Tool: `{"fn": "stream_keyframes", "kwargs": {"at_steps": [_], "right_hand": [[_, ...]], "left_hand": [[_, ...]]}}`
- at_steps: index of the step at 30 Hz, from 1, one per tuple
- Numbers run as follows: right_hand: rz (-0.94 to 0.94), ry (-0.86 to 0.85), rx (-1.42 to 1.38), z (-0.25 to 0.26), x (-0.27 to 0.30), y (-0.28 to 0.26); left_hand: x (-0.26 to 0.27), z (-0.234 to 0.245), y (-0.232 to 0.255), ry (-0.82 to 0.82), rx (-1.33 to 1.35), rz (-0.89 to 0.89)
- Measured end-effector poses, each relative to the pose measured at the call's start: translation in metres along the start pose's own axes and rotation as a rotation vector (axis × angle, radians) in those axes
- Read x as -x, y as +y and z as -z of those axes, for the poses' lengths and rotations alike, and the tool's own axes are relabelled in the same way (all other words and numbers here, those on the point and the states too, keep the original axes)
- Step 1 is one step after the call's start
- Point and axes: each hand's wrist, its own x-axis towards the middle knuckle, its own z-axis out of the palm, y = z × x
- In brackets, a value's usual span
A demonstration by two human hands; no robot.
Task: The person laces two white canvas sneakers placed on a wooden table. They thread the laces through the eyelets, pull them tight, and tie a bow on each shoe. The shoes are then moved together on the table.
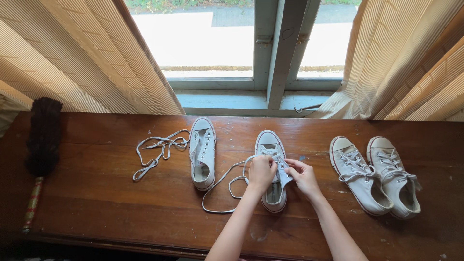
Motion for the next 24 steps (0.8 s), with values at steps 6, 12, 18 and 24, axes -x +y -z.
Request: {"fn": "stream_keyframes", "kwargs": {"at_steps": [6, 12, 18, 24], "right_hand": [[-0.001, -0.001, -0.001, 0.000, 0.000, 0.001], [-0.117, -0.018, -0.150, 0.002, 0.002, -0.010], [0.082, 0.066, 0.024, -0.014, -0.010, -0.002], [0.322, 0.268, 0.201, -0.020, -0.008, -0.019]], "left_hand": [[-0.002, -0.005, 0.000, 0.083, -0.088, -0.137], [-0.003, 0.000, 0.005, 0.023, -0.024, -0.113], [-0.003, 0.003, 0.006, 0.011, 0.067, -0.066], [-0.002, 0.004, -0.008, -0.019, 0.056, -0.080]]}}
